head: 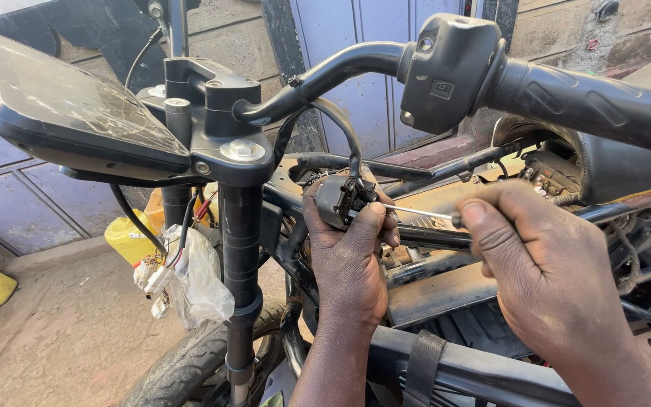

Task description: Repair the handlebar switch assembly of a motorcycle by disassembling it with a screwdriver and inspecting the wiring.

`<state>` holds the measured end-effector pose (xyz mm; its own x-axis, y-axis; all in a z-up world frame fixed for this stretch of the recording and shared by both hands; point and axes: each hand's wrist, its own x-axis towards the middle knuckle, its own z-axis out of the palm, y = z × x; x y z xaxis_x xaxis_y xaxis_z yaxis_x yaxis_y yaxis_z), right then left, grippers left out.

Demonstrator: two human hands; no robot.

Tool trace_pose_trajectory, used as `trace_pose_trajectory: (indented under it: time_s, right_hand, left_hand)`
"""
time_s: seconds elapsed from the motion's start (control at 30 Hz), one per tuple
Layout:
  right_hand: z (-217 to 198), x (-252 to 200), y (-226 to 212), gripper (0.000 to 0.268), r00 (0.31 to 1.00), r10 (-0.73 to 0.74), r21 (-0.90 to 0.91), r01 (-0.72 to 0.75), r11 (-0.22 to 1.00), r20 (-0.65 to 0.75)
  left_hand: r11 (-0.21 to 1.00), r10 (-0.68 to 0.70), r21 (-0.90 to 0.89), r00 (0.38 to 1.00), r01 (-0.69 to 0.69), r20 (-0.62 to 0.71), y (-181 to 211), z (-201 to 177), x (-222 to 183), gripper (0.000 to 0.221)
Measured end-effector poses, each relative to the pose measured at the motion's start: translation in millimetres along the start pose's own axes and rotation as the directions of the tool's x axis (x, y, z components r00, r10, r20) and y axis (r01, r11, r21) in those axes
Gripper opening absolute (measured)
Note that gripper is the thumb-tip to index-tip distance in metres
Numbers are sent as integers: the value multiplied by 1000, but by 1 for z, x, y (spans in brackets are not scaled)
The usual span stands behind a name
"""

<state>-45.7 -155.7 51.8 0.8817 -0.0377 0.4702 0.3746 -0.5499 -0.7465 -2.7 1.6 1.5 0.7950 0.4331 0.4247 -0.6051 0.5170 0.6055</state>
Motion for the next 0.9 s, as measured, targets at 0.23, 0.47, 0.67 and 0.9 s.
trace_pose_trajectory:
  time_s: [0.23, 0.47, 0.67, 0.9]
  right_hand:
    - [-2, -2, 3, 30, 979, -203, -1, 203, 979, -28]
    - [1, -4, 6, 17, 954, -293, 17, 295, 955, -58]
    - [0, -15, 12, 24, 943, -274, -9, 278, 961, -186]
    - [6, -10, 30, 13, 975, -87, 559, 190, 807, -205]
  left_hand:
    - [1000, 11, 12, 1000, -11, 11, 2, 3, -2, 34]
    - [1000, -7, 29, 1000, 6, 11, -1, 1, -2, 34]
    - [998, -60, -11, 998, 60, 4, 2, 0, 0, 39]
    - [939, -295, -163, 952, 304, 78, 5, -3, -1, 22]
